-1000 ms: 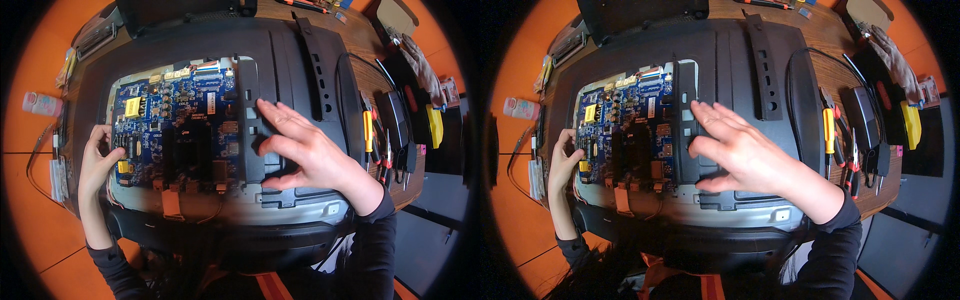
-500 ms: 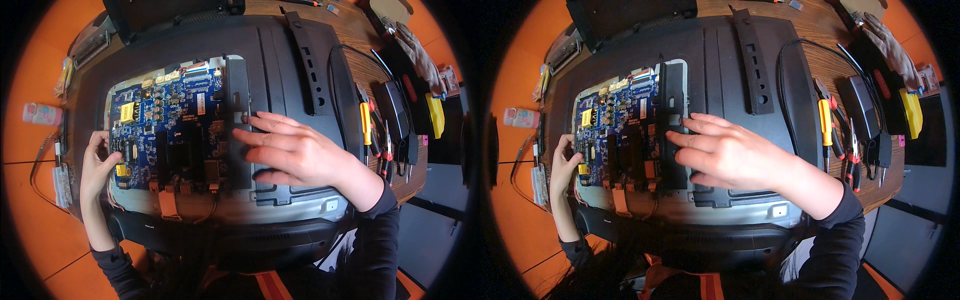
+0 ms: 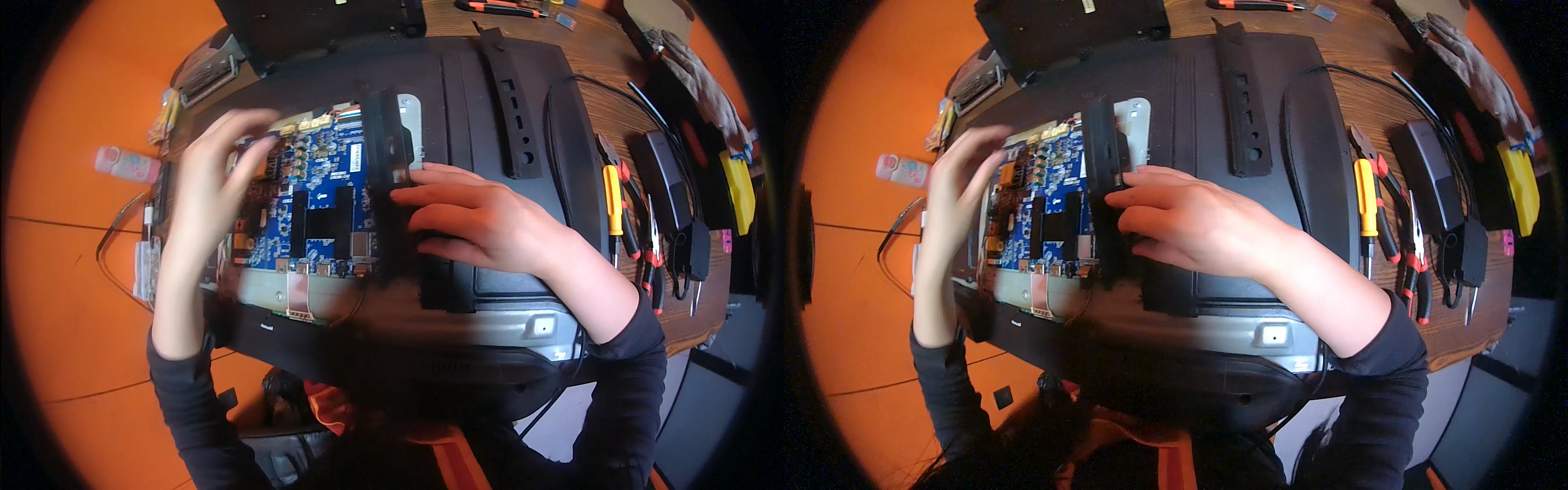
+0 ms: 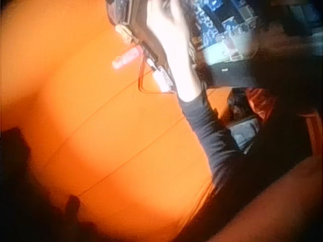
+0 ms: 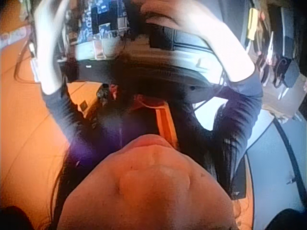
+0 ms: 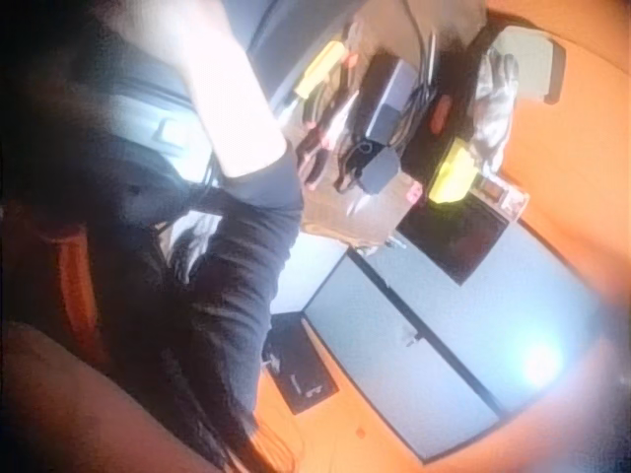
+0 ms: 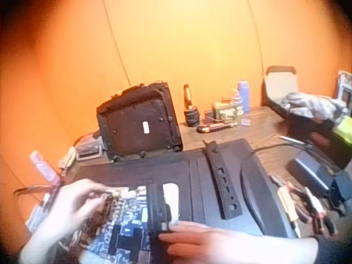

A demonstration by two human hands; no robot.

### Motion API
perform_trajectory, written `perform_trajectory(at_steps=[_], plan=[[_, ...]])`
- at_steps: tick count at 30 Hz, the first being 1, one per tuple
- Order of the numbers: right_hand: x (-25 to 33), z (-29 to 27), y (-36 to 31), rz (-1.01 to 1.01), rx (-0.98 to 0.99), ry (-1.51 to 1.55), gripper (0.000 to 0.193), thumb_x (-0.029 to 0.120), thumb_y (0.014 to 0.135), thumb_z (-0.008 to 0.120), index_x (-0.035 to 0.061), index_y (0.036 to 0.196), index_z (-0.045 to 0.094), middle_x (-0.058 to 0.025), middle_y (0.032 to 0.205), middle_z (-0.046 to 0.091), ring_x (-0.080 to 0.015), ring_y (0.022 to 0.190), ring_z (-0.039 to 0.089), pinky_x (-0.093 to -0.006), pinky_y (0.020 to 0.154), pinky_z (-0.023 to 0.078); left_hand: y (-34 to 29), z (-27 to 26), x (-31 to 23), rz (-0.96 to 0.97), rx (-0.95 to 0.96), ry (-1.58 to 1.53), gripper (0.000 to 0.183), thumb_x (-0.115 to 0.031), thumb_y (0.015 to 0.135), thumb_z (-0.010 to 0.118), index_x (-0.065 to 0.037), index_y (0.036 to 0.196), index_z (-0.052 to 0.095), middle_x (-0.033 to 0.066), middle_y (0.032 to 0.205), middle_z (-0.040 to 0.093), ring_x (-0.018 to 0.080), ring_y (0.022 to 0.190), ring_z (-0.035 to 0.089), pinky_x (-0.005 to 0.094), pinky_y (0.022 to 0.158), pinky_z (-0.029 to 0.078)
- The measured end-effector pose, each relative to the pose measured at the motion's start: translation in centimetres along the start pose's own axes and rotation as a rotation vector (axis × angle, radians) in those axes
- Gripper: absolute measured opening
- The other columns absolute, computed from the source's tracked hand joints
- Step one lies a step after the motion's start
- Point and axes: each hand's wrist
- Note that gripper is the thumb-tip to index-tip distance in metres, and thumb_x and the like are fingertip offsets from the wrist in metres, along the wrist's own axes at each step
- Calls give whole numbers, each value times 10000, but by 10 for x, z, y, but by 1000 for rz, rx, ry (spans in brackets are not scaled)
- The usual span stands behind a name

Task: The person removes a black plastic cover from a disassembled CRT monitor, then uses a yellow-handled screwdriver to tighten screws on the internal circuit board. The person works on the monitor's internal components on a wooden workbench.

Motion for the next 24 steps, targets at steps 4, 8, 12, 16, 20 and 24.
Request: perform_trajectory(at_steps=[4, 8, 12, 16, 20, 24], plan=[[0, -1, -1, -9, 6, -1, 225, 142, 776, 710, 54, 969, 634, -125, 1268, 559, -356, 1240, 478, -480, 1063, 368, 57, 28, -15, 147, 7, 96, 261, -147, 922, 540, -51, 1153, 614, 140, 1122, 627, 285, 1033, 617, 356, 881, 489], [-1, 0, -1, -32, 2, 6, 242, 126, 760, 724, 55, 972, 633, -123, 1270, 559, -349, 1246, 475, -489, 1064, 367, 81, 49, -23, 482, 165, 191, 330, -222, 958, 489, -107, 1253, 580, 100, 1306, 546, 269, 1289, 422, 406, 1056, 360], [-2, 1, 0, -62, -20, 56, 266, 93, 741, 735, 55, 985, 638, -135, 1279, 554, -346, 1241, 484, -492, 1062, 366, 87, 48, -35, 529, 422, 220, 264, -268, 870, 607, -112, 1069, 679, 53, 1102, 639, 256, 1188, 471, 414, 1004, 392], [-1, -3, 2, -51, -181, 185, 295, 61, 730, 736, 55, 1012, 648, -170, 1273, 556, -338, 1221, 509, -481, 1060, 366, 81, 22, -37, 548, 415, 189, 195, -234, 782, 697, -52, 851, 693, 36, 888, 638, 211, 956, 534, 343, 847, 451], [-4, -8, 7, 54, -440, 183, 225, 50, 765, 716, 58, 981, 651, -175, 1113, 640, -295, 1011, 643, -363, 846, 520, 61, 6, -31, 493, 312, 216, 201, -211, 785, 701, -20, 817, 649, 56, 813, 594, 213, 885, 530, 342, 759, 446], [-5, -6, 8, 78, -476, 181, 206, 42, 799, 684, 50, 999, 635, -127, 1035, 662, -267, 972, 650, -336, 812, 524, 33, 4, -31, 419, 225, 220, 290, -240, 788, 691, -24, 971, 628, 79, 814, 572, 217, 771, 538, 340, 697, 450]])
Point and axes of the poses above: each hand's wrist, its own y-axis towards the middle knuckle, its own z-axis out of the palm, x = y × z
